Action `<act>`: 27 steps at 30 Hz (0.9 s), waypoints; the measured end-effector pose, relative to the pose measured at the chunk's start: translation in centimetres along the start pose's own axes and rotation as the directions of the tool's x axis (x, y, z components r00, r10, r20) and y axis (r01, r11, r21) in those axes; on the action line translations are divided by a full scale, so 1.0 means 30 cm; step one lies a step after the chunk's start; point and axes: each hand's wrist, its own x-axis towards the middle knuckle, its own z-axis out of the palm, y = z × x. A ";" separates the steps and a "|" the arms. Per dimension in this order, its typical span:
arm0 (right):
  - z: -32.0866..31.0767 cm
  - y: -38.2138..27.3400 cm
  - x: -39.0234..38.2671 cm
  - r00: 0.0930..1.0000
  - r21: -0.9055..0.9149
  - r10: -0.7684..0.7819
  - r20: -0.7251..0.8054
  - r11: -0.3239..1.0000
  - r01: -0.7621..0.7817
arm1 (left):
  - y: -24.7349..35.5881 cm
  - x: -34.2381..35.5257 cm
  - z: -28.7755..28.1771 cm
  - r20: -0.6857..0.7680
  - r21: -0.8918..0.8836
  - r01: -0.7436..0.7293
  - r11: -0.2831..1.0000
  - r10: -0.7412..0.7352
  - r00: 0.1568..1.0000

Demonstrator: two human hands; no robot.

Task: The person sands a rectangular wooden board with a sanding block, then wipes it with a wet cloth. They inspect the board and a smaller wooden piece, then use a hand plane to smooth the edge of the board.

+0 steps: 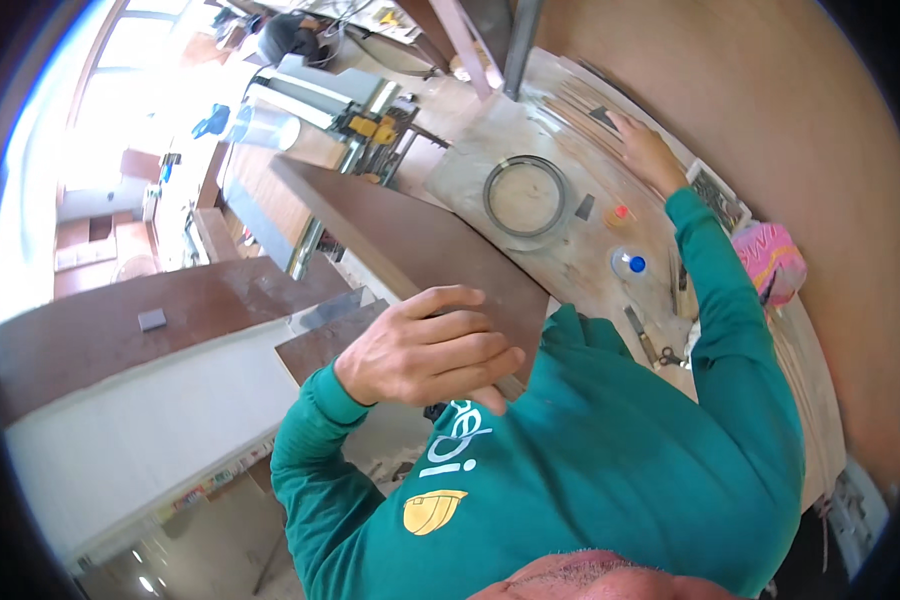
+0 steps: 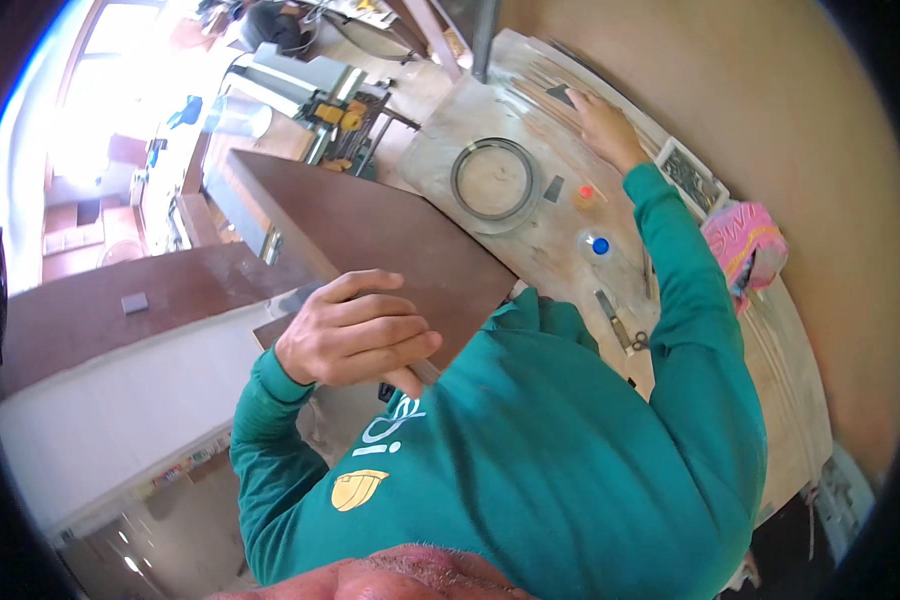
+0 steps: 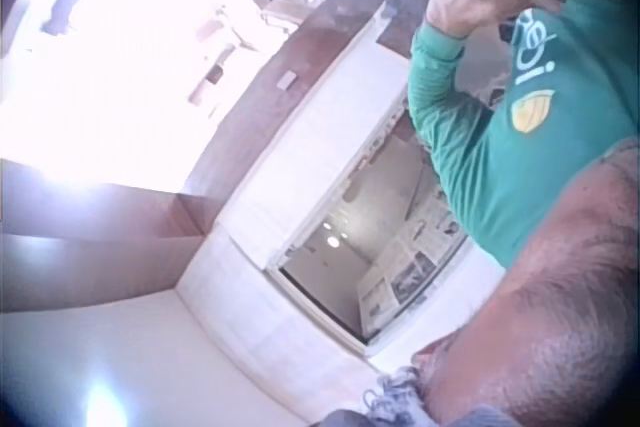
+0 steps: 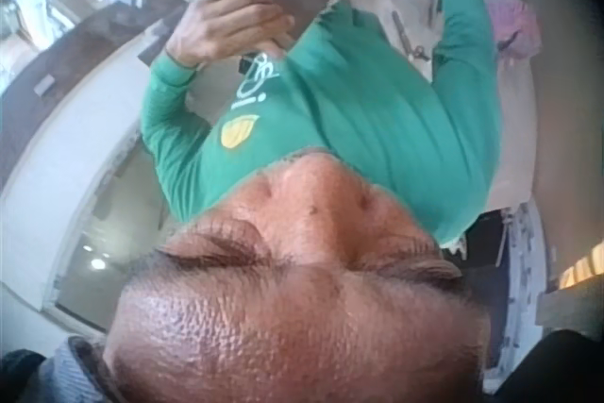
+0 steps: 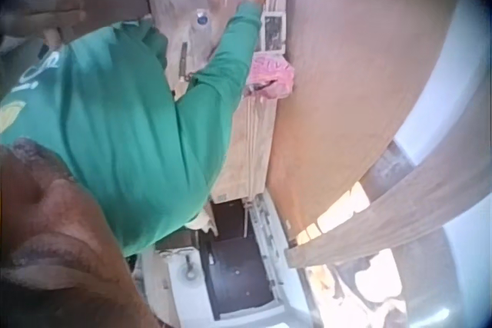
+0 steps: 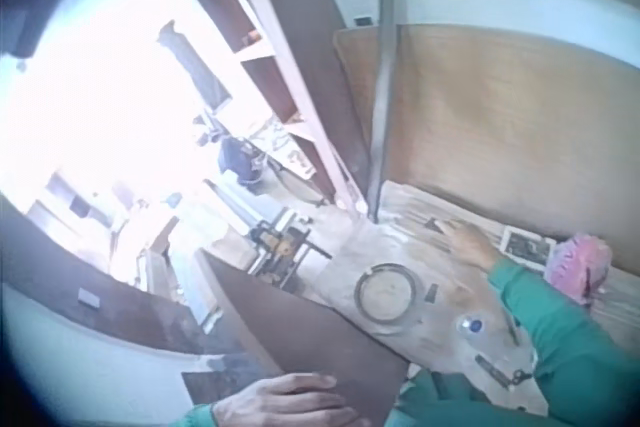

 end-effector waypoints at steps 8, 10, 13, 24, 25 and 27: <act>0.245 0.217 -0.094 0.998 -0.332 0.058 -0.027 0.941 -0.064 | -0.228 -0.166 -0.250 0.081 0.150 0.274 0.950 -0.288 0.954; 0.262 0.290 -0.132 0.982 -0.356 0.179 0.054 0.923 -0.149 | -0.291 -0.191 -0.297 0.089 0.244 0.298 0.923 -0.327 0.941; 0.257 0.435 -0.188 0.976 -0.199 0.206 -0.065 0.956 -0.215 | -0.372 -0.169 -0.369 0.136 0.413 0.284 0.866 -0.366 0.921; -0.377 -0.831 -0.562 0.584 0.739 -0.800 -0.138 0.309 0.599 | -0.558 -0.378 -0.467 -0.153 0.483 0.612 0.626 -0.627 0.763; -0.372 -0.848 -0.580 0.601 0.780 -0.785 -0.151 0.279 0.560 | -0.565 -0.406 -0.452 -0.295 0.395 0.678 0.620 -0.613 0.733; -0.333 -0.869 -0.592 0.650 0.858 -0.741 -0.167 0.215 0.467 | -0.569 -0.448 -0.379 -0.497 -0.032 0.796 0.605 -0.700 0.512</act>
